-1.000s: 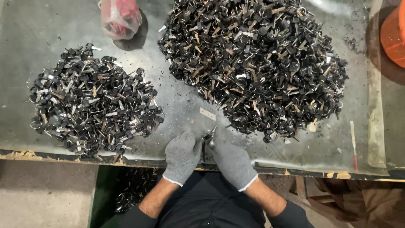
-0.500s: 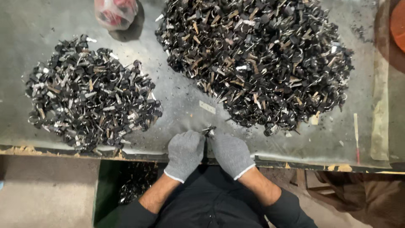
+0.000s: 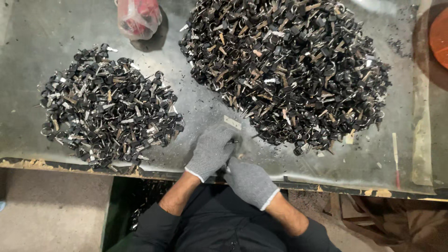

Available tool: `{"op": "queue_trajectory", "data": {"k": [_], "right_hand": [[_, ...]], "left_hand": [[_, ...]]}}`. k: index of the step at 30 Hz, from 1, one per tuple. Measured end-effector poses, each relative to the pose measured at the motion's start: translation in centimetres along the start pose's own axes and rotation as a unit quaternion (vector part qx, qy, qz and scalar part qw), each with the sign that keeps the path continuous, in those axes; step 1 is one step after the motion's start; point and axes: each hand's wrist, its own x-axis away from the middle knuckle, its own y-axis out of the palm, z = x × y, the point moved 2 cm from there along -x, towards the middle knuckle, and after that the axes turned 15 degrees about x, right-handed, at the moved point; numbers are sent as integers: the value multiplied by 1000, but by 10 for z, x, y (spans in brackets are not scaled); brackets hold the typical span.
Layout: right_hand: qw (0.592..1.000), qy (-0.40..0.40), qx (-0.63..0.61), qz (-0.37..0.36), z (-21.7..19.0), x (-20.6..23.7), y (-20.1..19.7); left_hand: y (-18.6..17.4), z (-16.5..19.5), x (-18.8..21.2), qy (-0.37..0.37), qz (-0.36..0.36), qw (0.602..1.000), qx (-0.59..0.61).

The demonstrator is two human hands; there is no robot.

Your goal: The person, wearing gray work gloves, sorts a large pile of small black metal components on a workbench, picking items one at a time and placing them into a separate pile on the left side of the table. The sorting continues steadily throughout the episode with both hands handling individual pieces.

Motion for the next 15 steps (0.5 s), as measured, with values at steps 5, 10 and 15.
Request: {"op": "queue_trajectory", "data": {"k": [5,10,15], "right_hand": [[980,194,41,10,29,0,-9],[991,121,25,-44,30,1,-11],[985,17,-24,170,18,-15,-27]], "left_hand": [[0,-5,12,-145,-18,987,64],[-3,-8,26,-170,17,985,10],[1,-19,24,-211,-42,975,-50]]}}
